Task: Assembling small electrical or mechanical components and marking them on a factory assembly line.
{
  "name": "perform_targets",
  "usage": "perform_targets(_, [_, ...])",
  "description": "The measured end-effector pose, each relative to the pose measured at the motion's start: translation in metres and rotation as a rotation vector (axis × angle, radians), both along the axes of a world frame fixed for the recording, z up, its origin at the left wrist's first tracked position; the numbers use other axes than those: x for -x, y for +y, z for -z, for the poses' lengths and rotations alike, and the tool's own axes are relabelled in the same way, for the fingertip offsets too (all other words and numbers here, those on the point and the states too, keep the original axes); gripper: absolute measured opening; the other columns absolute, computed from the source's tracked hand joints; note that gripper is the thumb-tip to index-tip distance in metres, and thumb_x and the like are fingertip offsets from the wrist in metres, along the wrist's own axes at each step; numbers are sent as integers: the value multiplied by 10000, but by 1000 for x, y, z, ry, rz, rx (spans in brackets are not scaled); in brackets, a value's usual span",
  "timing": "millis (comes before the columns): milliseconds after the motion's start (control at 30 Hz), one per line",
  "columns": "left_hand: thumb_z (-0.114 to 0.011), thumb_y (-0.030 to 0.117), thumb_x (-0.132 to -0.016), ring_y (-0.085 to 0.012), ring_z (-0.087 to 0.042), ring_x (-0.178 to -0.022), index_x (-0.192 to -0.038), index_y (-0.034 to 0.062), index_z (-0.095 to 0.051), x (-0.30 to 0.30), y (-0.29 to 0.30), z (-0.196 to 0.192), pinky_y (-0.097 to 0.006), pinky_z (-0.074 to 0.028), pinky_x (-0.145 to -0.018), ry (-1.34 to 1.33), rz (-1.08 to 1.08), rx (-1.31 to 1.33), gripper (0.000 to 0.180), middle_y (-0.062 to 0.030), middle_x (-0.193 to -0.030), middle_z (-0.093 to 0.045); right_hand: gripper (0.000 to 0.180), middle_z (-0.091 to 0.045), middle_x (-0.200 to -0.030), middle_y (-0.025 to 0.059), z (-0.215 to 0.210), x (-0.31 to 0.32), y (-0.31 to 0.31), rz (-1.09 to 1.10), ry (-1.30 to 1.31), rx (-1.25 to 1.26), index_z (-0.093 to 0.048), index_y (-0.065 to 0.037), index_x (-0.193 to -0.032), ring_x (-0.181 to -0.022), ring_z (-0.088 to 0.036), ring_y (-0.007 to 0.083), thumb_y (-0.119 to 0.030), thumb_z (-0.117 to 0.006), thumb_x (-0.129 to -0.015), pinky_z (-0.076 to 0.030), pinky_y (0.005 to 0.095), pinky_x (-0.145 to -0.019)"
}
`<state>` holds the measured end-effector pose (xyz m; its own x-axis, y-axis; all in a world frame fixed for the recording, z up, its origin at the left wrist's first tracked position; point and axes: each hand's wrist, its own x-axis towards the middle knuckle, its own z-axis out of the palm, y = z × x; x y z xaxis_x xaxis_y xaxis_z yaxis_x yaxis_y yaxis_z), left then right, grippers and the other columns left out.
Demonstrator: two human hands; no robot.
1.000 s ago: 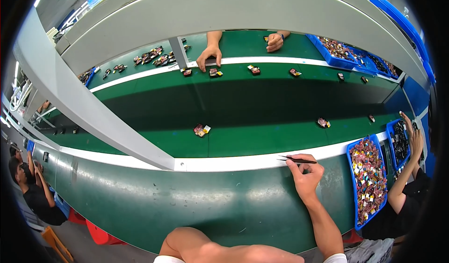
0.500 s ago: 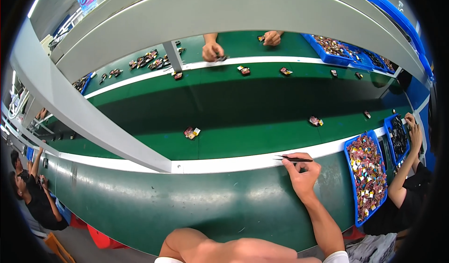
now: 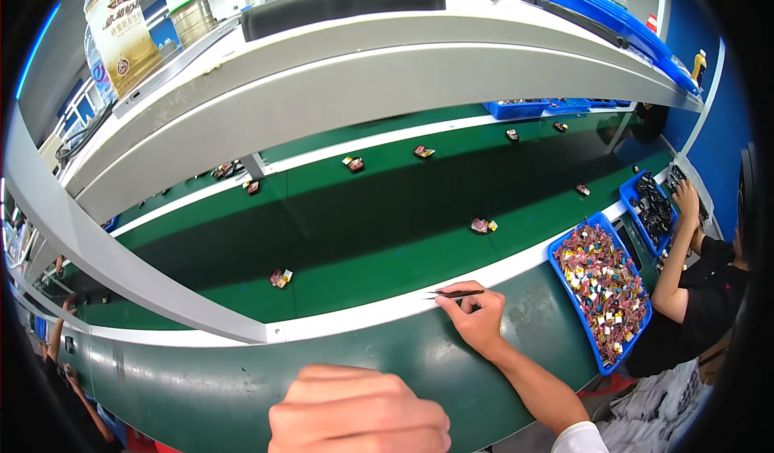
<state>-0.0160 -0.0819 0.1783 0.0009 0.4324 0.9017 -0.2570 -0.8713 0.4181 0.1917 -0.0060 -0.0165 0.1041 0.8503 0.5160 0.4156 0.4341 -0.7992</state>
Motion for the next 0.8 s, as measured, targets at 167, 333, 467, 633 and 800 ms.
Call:
perform_targets(167, [-756, -8, -731, -209, -515, -453, -704, 3, -611, 9, 8, -2, -305, -375, -423, 294, -164, 27, 149, -101, -610, -591, 125, -770, -899, 17, 3, -1, 0, -18, -21, -20, -722, 30, -747, -446, -402, 36, -32, -827, -775, -321, 235, -443])
perform_targets(333, [-775, -98, -654, -164, -269, -371, -490, 87, -308, -4, 23, 15, -309, -172, -408, 329, -346, 112, 528, 0, -452, -291, 112, -756, -837, -2, 6, -3, 0, 14, -34, 18, -755, -3, -811, -420, -380, 51, -51, -840, -756, -306, 244, -438])
perform_targets(467, [-757, -118, -659, -168, -273, -384, -495, 84, -317, -6, 26, 19, -317, -167, -407, 327, -350, 90, 512, -7, -472, -303, 113, -753, -817, -5, 1, 0, -1, 10, -17, 25, -760, -11, -824, -421, -386, 42, -51, -841, -756, -313, 237, -436])
perform_targets(633, [-726, -67, -748, -198, -394, -421, -569, 39, -444, 2, 24, 26, -309, -299, -420, 437, -375, 101, 350, -35, -553, -468, 117, -768, -871, 11, 6, -2, 1, 7, -10, 31, -745, 16, -792, -418, -391, 45, -50, -837, -763, -317, 243, -427])
perform_targets(800, [-640, 23, -906, -191, -488, -436, -624, -28, -553, -11, 45, 33, -295, -380, -427, 571, -436, 220, 300, -56, -537, -535, 218, -773, -898, 32, 12, -5, 6, -11, 18, -36, -667, 48, -649, -399, -398, 63, -42, -826, -769, -321, 256, -411])
